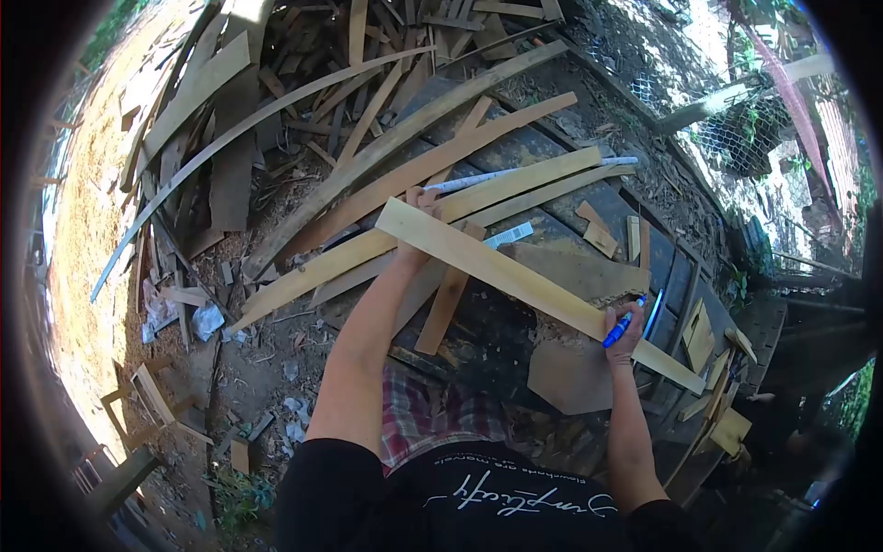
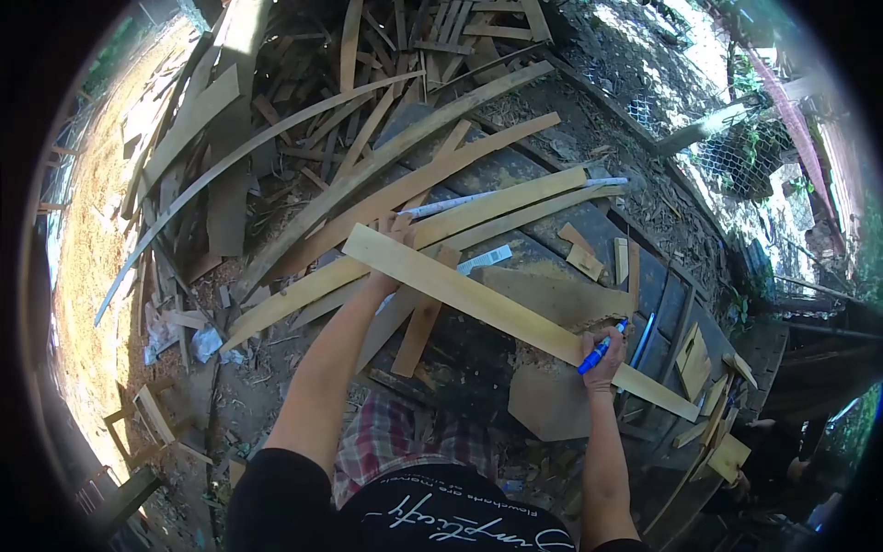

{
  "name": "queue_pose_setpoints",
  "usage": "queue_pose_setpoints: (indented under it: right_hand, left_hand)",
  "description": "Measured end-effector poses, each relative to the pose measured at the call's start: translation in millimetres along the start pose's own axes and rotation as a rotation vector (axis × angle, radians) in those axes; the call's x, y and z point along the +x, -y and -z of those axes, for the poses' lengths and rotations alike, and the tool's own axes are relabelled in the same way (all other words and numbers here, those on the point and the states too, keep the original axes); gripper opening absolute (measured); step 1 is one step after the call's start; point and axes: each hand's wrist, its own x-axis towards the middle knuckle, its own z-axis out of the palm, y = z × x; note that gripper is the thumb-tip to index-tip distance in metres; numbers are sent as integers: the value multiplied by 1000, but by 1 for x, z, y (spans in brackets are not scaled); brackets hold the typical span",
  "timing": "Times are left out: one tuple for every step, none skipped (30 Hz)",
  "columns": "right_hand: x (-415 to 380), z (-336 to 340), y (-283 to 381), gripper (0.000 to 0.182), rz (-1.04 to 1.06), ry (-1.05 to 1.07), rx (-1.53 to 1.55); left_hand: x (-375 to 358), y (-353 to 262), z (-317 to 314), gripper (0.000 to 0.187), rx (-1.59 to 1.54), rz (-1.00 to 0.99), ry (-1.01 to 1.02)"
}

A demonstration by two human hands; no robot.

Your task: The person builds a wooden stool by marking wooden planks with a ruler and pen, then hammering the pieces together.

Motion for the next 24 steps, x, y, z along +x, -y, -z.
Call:
queue_pose_setpoints:
  right_hand:
    - [-1,1,-3,37,-14,17,-16]
    - [-2,0,-5,36,-17,15,-24]
    - [-2,-1,-5,35,-19,10,-28]
    - [-3,-1,-2,34,-73,26,-2]
    - [-3,-1,0,34,-85,37,-1]
    - [-2,0,1,33,-97,42,12]
    - [-3,0,0,33,-107,47,25]
    - [-2,-1,-1,32,-75,42,9]
    - [-2,-2,-2,32,-84,48,11]
    - [-2,-1,-2,32,-85,53,14]
    - [-2,0,-2,32,-87,56,16]
    - [-2,0,0,33,-92,60,8]
    - [-1,1,2,33,-101,61,3]
    - [0,2,4,33,-95,57,16]
    - [0,2,4,33,-88,53,29]
    - [1,1,5,33,-73,46,18]
    - [2,2,6,33,-78,46,13]
    - [3,2,9,33,-64,36,12]
    - [3,2,11,33,-52,24,8]
    - [4,2,12,33,-41,21,0]
    - [5,3,12,33,-52,14,-10]
    - [6,5,14,33,-28,20,-18]
    - [7,5,16,32,-5,25,-26]
    - [7,5,16,32,23,5,-19]
  left_hand:
    - [4,0,-2,33,90,64,75]
    - [-2,15,-11,29,86,7,166]
    - [-12,16,-9,29,82,16,188]
    - [-24,17,-4,28,-32,-17,231]
    - [-35,18,4,27,-145,-48,269]
    - [-52,21,9,26,27,-31,374]
    - [-63,9,23,26,32,-25,387]
    - [-74,-4,38,24,136,45,376]
    - [-82,-14,50,23,239,112,363]
    - [-92,-15,54,23,240,113,373]
    - [-100,-13,58,23,240,146,367]
    - [-107,-9,59,22,240,178,362]
    - [-111,-3,59,22,236,175,372]
    - [-113,2,57,24,220,215,439]
    - [-109,1,58,26,204,255,504]
    - [-104,-1,59,26,200,251,511]
    - [-99,-2,62,27,196,335,570]
    - [-93,-4,63,28,193,417,628]
    - [-91,-1,62,28,190,409,634]
    - [-89,3,62,28,138,402,622]
    - [-89,3,60,28,84,395,611]
    - [-88,-1,59,28,79,384,624]
    - [-88,-6,59,26,145,370,642]
    - [-88,-11,58,24,208,352,660]
